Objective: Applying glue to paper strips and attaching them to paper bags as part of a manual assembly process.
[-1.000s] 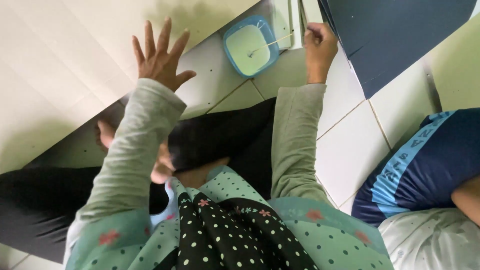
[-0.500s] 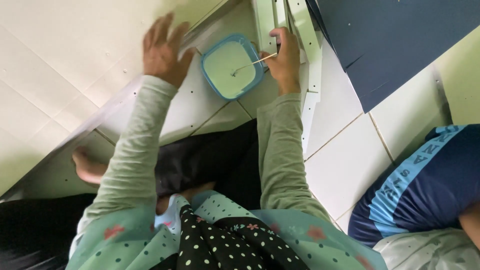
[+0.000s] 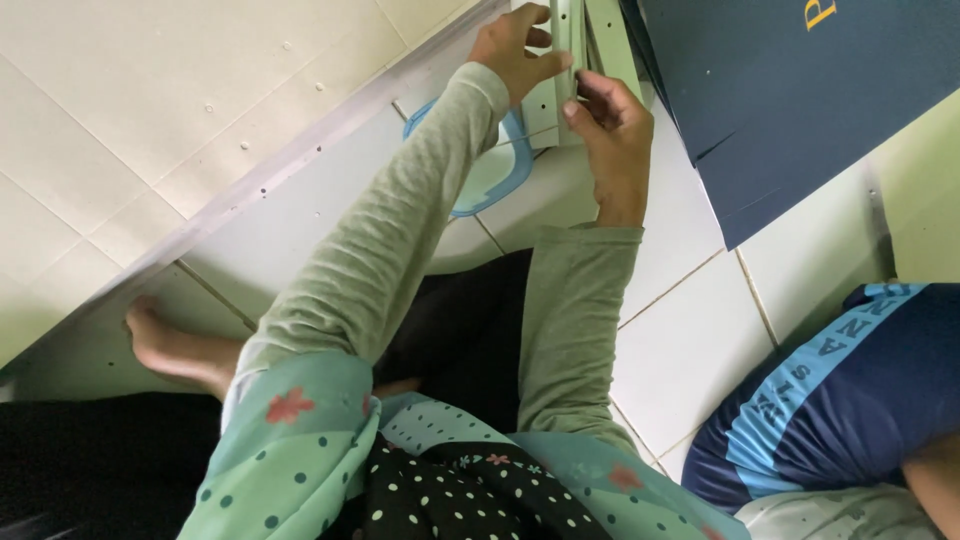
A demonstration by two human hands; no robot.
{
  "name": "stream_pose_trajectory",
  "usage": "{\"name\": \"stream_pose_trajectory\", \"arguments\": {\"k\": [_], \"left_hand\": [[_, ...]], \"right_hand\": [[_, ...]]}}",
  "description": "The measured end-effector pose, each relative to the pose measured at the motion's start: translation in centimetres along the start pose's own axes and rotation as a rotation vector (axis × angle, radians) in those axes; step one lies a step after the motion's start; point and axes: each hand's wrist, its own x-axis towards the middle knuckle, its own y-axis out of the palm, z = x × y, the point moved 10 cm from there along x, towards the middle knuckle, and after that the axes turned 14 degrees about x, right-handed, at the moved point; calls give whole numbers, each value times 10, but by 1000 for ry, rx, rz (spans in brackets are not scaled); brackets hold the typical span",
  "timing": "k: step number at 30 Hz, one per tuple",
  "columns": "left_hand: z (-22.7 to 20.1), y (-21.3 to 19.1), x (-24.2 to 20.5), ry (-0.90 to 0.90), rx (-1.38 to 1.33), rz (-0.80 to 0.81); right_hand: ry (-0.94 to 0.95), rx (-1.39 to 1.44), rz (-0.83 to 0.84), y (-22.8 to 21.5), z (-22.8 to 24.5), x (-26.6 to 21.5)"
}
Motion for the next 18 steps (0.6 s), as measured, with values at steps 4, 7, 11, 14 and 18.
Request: {"name": "stream_pose_trajectory", "arguments": {"k": [4, 7, 11, 14, 18], "left_hand": [[-30, 0, -10, -139, -190, 206], [-45, -4, -11, -97, -342, 247], [-47, -1, -11, -99, -595, 318], [-50, -5, -11, -60, -647, 318], [-50, -6, -11, -43, -648, 311]], "right_hand": [[25, 117, -41, -16, -13, 2], [27, 198, -15, -18, -16, 3], [73, 422, 15, -19, -20, 1], [67, 459, 34, -17, -17, 1], [22, 438, 54, -12, -7, 1]]}}
